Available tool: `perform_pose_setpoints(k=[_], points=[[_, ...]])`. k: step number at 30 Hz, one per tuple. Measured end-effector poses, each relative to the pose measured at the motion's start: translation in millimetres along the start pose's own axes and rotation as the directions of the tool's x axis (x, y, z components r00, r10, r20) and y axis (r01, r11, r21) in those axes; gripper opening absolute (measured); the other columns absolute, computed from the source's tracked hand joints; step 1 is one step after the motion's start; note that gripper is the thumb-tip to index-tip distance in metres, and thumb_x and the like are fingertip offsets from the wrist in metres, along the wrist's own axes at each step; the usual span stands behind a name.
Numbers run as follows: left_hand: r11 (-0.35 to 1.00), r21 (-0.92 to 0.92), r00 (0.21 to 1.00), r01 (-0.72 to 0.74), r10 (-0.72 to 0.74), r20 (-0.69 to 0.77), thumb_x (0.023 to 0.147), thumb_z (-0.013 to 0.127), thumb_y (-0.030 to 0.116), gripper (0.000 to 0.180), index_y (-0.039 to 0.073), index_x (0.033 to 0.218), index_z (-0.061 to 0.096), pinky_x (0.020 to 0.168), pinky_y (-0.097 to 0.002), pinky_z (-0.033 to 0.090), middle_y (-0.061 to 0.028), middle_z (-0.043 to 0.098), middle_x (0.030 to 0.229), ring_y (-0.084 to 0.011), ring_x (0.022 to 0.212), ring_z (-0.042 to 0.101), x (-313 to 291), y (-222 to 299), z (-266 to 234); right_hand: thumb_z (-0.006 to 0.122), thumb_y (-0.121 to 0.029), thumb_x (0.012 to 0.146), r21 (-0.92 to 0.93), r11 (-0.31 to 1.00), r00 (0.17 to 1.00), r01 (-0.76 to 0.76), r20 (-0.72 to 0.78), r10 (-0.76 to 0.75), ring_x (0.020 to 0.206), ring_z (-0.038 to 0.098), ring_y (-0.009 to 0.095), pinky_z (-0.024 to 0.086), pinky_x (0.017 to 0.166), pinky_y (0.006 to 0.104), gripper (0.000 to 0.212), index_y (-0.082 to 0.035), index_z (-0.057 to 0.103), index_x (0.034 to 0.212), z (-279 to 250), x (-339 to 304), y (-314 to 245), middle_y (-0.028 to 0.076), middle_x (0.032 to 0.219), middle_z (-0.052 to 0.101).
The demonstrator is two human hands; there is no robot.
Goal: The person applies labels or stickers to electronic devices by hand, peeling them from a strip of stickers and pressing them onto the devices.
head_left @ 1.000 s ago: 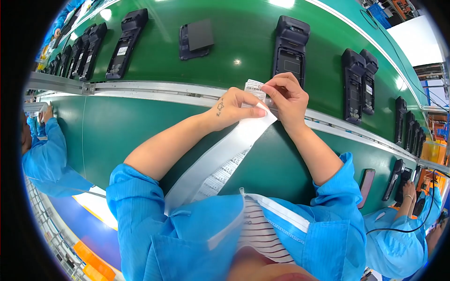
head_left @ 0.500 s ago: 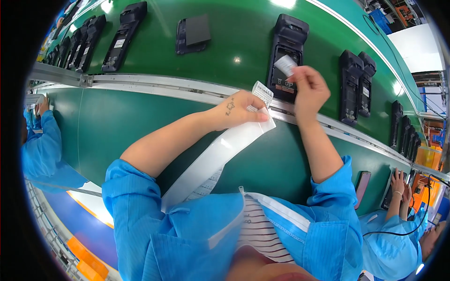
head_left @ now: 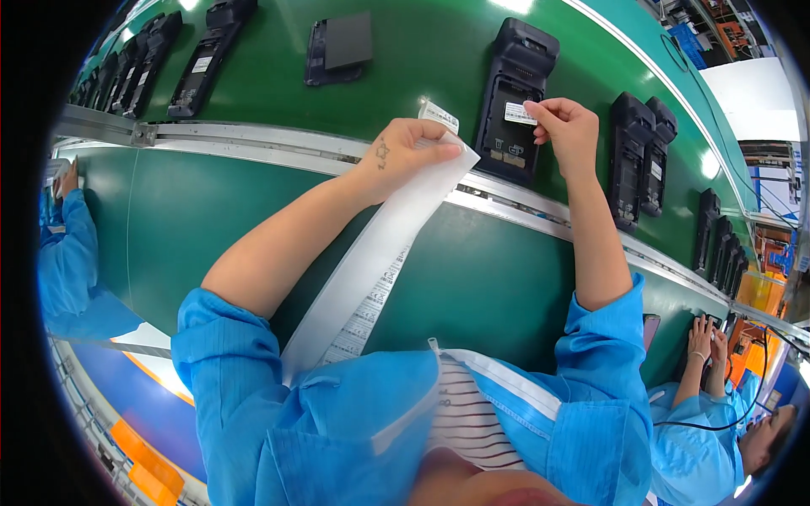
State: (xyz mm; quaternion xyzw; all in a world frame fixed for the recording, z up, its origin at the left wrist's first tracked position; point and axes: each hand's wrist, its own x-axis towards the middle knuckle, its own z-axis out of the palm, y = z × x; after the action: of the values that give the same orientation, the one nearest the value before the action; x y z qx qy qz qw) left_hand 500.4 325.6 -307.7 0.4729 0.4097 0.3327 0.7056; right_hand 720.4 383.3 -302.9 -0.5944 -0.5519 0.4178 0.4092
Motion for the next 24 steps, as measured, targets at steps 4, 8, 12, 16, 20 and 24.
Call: perform_pose_setpoints(k=[4,8,12,16,20,24], points=[[0.992,0.116,0.999,-0.045,0.044,0.012,0.076,0.057,0.022,0.021,0.003,0.086,0.057,0.052,-0.0197,0.044,-0.0036,0.056,0.071,-0.0077,0.059,0.054,3.2,-5.3,3.7,0.067,-0.013,0.067,-0.006,1.0,1.0,0.001,-0.018,-0.002,0.046,0.05,0.006,0.041,0.041,0.0175,0.018,0.003,0.059,0.068,1.6,0.6,1.7,0.003,0.057,0.055],[0.987,0.135,0.996,-0.084,0.083,0.017,0.077,0.056,0.021,0.021,0.002,0.086,0.055,0.052,-0.0204,0.044,-0.0044,0.056,0.071,-0.0088,0.058,0.054,5.5,-10.4,7.4,0.067,-0.014,0.067,-0.028,1.0,0.999,0.013,-0.033,-0.014,0.046,0.05,0.006,0.042,0.041,0.0176,0.019,0.003,0.059,0.068,1.6,0.9,2.5,0.003,0.056,0.055],[1.0,-0.01,0.999,-0.027,0.027,0.032,0.078,0.054,0.02,0.019,0.002,0.085,0.051,0.052,-0.0222,0.045,-0.0066,0.055,0.07,-0.0111,0.058,0.055,5.4,-8.7,13.4,0.067,-0.014,0.066,-0.033,0.999,1.0,0.014,-0.028,-0.015,0.046,0.051,0.007,0.043,0.041,0.0181,0.019,0.003,0.059,0.068,1.2,2.0,3.7,0.004,0.056,0.055],[0.995,-0.095,0.999,0.019,-0.016,0.034,0.079,0.052,0.019,0.018,0.002,0.084,0.05,0.051,-0.0222,0.045,-0.0072,0.055,0.069,-0.0114,0.057,0.055,4.9,-5.1,18.3,0.067,-0.013,0.066,-0.051,0.999,1.0,0.003,-0.03,-0.005,0.046,0.051,0.007,0.043,0.041,0.0185,0.018,0.003,0.059,0.068,2.5,2.3,1.2,0.004,0.056,0.055],[0.999,-0.025,1.0,-0.031,0.031,-0.002,0.08,0.052,0.02,0.019,0.002,0.084,0.05,0.05,-0.0212,0.045,-0.007,0.055,0.069,-0.0109,0.058,0.056,8.6,-10.6,22.3,0.067,-0.013,0.065,-0.178,0.984,1.0,-0.023,-0.015,0.021,0.047,0.053,0.008,0.044,0.042,0.0198,0.018,0.003,0.059,0.068,4.7,3.5,-9.4,0.005,0.057,0.056],[0.99,0.109,0.995,-0.09,0.094,-0.029,0.081,0.052,0.023,0.022,0.001,0.082,0.051,0.05,-0.0206,0.045,-0.0061,0.056,0.067,-0.01,0.058,0.056,11.8,-16.3,25.7,0.067,-0.015,0.066,-0.778,0.608,0.986,0.158,0.089,-0.143,0.054,0.056,0.01,0.045,0.048,0.0215,0.017,0.0,0.058,0.066,4.2,9.8,-16.2,0.007,0.059,0.057]])
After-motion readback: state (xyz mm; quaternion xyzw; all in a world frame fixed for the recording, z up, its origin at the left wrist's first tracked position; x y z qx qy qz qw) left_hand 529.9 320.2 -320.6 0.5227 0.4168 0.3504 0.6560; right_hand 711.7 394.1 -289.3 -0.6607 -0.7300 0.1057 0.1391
